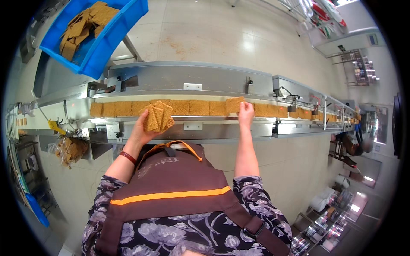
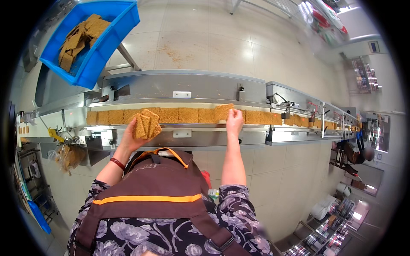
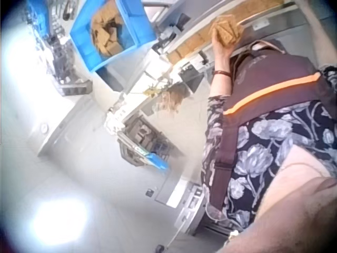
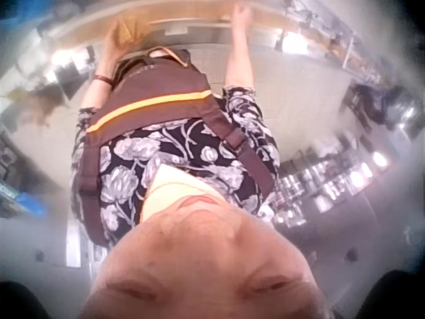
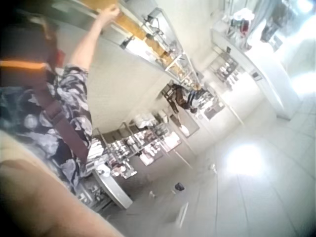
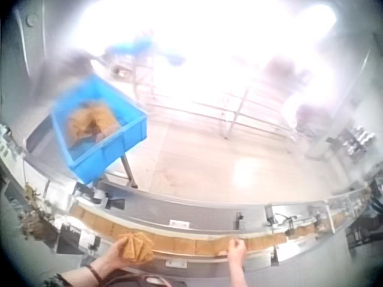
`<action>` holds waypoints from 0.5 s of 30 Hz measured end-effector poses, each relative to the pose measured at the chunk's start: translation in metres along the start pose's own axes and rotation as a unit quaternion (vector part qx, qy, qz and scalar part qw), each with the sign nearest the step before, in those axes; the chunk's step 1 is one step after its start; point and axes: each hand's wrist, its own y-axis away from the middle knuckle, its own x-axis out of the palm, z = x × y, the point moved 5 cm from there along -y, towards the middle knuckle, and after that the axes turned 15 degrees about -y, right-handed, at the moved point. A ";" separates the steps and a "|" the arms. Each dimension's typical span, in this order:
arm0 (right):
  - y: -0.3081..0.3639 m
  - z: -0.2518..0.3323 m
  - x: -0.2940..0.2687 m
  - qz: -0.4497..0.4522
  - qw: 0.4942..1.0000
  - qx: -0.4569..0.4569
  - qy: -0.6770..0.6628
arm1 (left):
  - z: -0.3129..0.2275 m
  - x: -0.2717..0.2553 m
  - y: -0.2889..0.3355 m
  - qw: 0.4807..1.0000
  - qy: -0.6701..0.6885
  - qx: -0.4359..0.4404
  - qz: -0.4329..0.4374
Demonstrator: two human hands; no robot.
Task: The person repeatedly picks rectangular biscuits from a blue bin and places them onto a moving conveyor belt. The person handles the biscuits by hand, arranging them in a single file as the belt advances. The task continues throughout the clip with no other objects or tools used.
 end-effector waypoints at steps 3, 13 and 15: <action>-0.025 -0.031 -0.046 -0.072 0.997 0.023 -0.032 | -0.001 0.003 0.001 1.000 0.000 -0.002 -0.012; 0.029 -0.012 0.008 0.018 0.859 0.311 -0.406 | -0.008 -0.029 0.033 0.999 0.021 0.036 -0.036; 0.058 -0.003 0.058 0.082 0.820 0.365 -0.433 | -0.011 -0.045 0.049 0.996 0.023 0.045 -0.074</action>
